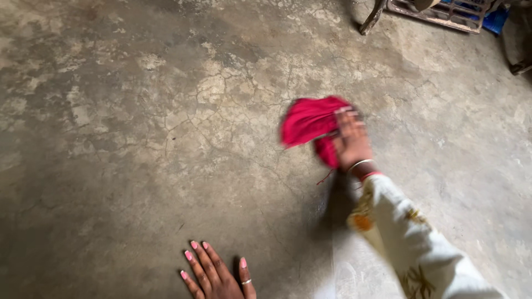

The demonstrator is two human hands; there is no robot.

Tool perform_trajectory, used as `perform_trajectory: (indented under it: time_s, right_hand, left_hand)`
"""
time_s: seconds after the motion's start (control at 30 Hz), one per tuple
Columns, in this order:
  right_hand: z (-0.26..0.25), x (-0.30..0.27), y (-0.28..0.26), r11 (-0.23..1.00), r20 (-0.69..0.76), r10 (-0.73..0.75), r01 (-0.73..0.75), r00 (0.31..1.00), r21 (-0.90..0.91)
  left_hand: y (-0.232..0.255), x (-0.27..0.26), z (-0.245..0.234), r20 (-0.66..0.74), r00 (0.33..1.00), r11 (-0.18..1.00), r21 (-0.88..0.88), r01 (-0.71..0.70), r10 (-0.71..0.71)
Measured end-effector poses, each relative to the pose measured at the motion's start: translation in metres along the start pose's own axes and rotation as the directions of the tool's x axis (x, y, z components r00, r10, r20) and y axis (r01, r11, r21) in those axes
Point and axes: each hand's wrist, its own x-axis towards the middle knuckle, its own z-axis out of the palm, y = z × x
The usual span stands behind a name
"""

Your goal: The person wipes the concrete floor by hand with a red cloth, then rinses and wrings the cloth in a bucket of water before continuing to wipe another section of the floor.

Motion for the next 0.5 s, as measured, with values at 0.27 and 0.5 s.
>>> perform_trajectory:
  time_s: [0.27,0.5]
  right_hand:
    - [0.026,-0.032,-0.027,0.930,-0.201,0.320,-0.347,0.926,-0.117]
    - [-0.047,-0.174,-0.175,0.972,0.013,-0.192,0.189,0.981,0.143]
  left_hand:
    - [0.004,0.001,-0.002,0.030,0.999,0.999,-0.010,0.040,-0.039]
    - [0.004,0.003,-0.007,0.023,0.999,0.999,-0.016,0.037,-0.036]
